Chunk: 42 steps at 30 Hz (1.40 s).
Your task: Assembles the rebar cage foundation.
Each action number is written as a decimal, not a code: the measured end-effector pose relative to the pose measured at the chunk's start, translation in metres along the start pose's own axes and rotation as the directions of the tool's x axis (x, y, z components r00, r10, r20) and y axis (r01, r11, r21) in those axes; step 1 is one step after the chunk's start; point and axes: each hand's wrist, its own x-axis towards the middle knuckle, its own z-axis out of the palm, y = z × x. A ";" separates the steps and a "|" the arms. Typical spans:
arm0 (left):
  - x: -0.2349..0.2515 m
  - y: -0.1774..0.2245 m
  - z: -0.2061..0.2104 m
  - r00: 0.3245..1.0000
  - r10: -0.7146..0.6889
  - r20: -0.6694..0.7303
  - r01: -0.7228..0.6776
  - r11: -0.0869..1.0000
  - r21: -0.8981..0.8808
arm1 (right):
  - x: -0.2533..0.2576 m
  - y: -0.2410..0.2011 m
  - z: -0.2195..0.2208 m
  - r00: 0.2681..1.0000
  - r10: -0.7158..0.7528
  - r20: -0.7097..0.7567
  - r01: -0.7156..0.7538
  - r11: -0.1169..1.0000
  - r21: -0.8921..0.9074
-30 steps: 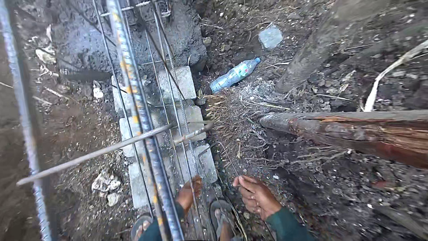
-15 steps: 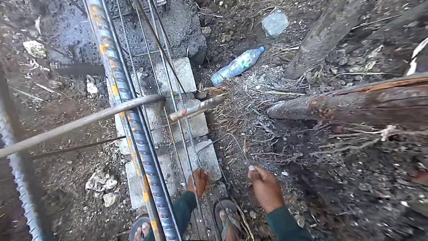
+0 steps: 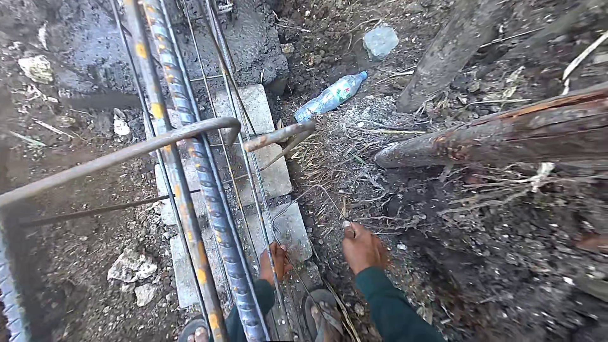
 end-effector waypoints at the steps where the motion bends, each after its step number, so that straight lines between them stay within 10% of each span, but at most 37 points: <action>1: 0.001 -0.001 0.001 1.000 -0.002 -0.013 0.002 1.000 -0.016 | 0.000 -0.004 -0.001 1.000 -0.019 -0.001 0.018 0.999 -0.028; 10: -0.012 0.001 0.010 0.986 0.031 -0.161 -0.062 0.979 -0.196 | -0.011 -0.035 -0.004 0.966 -0.249 -0.065 0.236 0.959 -0.157; 20: -0.009 0.008 0.004 0.984 -0.101 -0.144 0.062 0.965 -0.255 | -0.056 -0.040 -0.014 0.980 -0.140 0.141 0.162 0.974 -0.160; 27: 0.014 0.012 -0.009 0.979 -0.099 -0.178 0.151 0.940 0.306 | -0.062 -0.039 -0.007 0.983 -0.063 0.175 0.084 0.990 -0.117; 42: 0.005 -0.007 0.027 0.859 0.208 -0.468 -0.019 0.926 0.376 | -0.010 -0.009 0.008 0.994 0.010 0.109 -0.015 0.999 0.041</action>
